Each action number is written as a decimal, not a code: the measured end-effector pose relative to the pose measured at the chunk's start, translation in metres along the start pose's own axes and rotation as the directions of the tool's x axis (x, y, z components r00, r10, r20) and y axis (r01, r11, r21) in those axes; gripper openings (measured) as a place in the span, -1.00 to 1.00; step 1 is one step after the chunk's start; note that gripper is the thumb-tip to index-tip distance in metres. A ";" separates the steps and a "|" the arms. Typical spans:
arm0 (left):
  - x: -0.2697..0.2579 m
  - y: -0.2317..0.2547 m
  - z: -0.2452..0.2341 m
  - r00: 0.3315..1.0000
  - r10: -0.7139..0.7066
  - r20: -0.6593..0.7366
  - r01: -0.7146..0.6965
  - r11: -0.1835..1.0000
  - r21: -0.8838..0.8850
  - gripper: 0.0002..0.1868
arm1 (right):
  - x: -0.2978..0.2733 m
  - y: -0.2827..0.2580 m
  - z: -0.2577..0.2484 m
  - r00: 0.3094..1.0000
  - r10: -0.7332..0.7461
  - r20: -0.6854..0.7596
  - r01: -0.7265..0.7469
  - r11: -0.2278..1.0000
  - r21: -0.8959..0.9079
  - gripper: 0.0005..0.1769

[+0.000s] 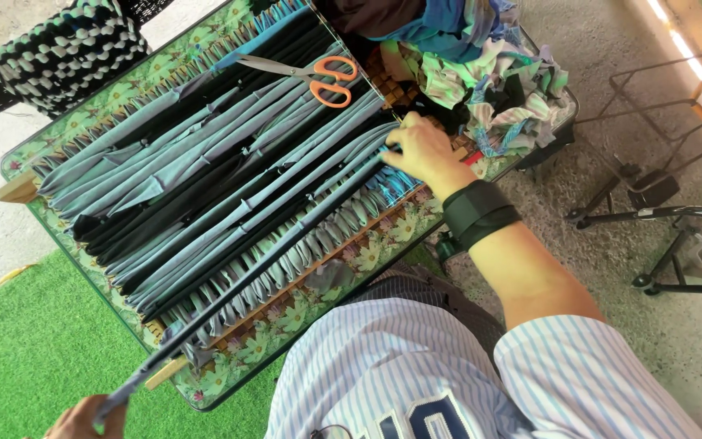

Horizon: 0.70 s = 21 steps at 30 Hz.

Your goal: Tying and weaving blue fabric strips onto a grid frame to create a rug.

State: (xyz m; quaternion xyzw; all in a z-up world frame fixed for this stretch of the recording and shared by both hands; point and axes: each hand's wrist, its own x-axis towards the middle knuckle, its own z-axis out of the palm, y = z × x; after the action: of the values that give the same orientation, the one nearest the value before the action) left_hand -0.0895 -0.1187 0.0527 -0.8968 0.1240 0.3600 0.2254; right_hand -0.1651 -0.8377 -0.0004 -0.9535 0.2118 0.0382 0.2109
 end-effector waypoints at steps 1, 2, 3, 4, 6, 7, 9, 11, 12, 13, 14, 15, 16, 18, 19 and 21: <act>0.007 -0.009 0.016 0.966 0.000 -0.258 -0.051 0.980 -0.191 -0.70 | -0.002 0.005 0.012 0.995 -0.048 -0.085 0.045 0.998 -0.038 -0.82; 0.014 -0.019 0.032 0.869 -0.065 -0.490 -0.130 0.927 -0.353 -0.69 | -0.004 0.008 0.024 0.981 -0.101 -0.168 0.089 0.993 -0.077 -0.87; 0.010 -0.014 0.022 0.869 -0.065 -0.490 -0.129 0.927 -0.351 -0.69 | -0.004 0.008 0.024 0.981 -0.101 -0.167 0.089 0.993 -0.075 -0.87; 0.005 -0.010 0.014 0.861 -0.108 -0.498 -0.091 0.929 -0.360 -0.69 | -0.005 0.008 0.025 0.976 -0.081 -0.203 0.060 0.992 -0.110 -0.88; -0.009 0.005 -0.012 0.849 -0.151 -0.506 -0.053 0.929 -0.366 -0.68 | -0.006 0.002 0.012 0.968 -0.064 -0.241 0.030 0.989 -0.142 -0.89; -0.019 0.015 -0.029 0.820 -0.126 -0.559 -0.179 0.870 -0.459 -0.74 | -0.005 -0.004 -0.002 0.986 -0.006 -0.164 -0.002 0.999 -0.050 -0.79; -0.046 0.051 -0.085 0.782 -0.123 -0.611 -0.297 0.788 -0.539 -0.75 | -0.001 -0.019 -0.026 0.996 0.033 -0.081 -0.030 0.999 0.039 -0.70; -0.078 0.101 -0.162 0.692 -0.190 -0.697 -0.358 0.748 -0.559 -0.71 | 0.002 -0.032 -0.044 0.957 -0.220 -0.188 0.268 0.918 0.292 -0.69; -0.074 0.116 -0.177 0.694 -0.196 -0.693 -0.351 0.748 -0.563 -0.71 | 0.001 -0.051 -0.065 0.957 -0.225 -0.182 0.271 0.917 0.294 -0.69; -0.070 0.132 -0.193 0.526 -0.111 -0.843 -0.590 0.667 -0.455 -0.78 | -0.001 -0.070 -0.085 0.920 -0.356 -0.165 0.392 0.839 0.378 -0.60; -0.066 0.146 -0.210 0.315 -0.052 -0.948 -0.779 0.556 -0.289 -0.84 | -0.001 -0.089 -0.105 0.862 -0.481 -0.161 0.496 0.734 0.463 -0.51; -0.083 0.176 -0.245 0.319 -0.056 -0.946 -0.773 0.562 -0.294 -0.84 | -0.011 -0.111 -0.132 0.859 -0.487 -0.158 0.499 0.729 0.469 -0.51; -0.096 0.208 -0.282 0.244 -0.026 -0.969 -0.886 0.401 -0.234 -0.85 | -0.020 -0.131 -0.161 0.787 -0.598 -0.149 0.568 0.611 0.551 -0.41; -0.117 0.264 -0.341 0.162 -0.018 -0.987 -0.959 0.231 -0.162 -0.82 | -0.033 -0.155 -0.196 0.692 -0.705 -0.153 0.620 0.472 0.627 -0.30; -0.123 0.288 -0.364 0.079 0.060 -0.995 -0.984 0.165 -0.068 -0.79 | -0.037 -0.160 -0.202 0.605 -0.771 -0.201 0.678 0.365 0.638 -0.32; -0.127 0.330 -0.387 -0.003 0.130 -0.992 -0.994 0.105 0.017 -0.74 | -0.043 -0.148 -0.209 0.501 -0.828 -0.252 0.721 0.237 0.651 -0.33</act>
State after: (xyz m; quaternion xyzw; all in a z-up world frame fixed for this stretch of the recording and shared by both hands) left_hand -0.0791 -0.5885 0.2852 -0.7113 0.4774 -0.0757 -0.5104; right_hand -0.1452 -0.7872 0.2536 -0.7707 -0.3067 -0.0835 0.5522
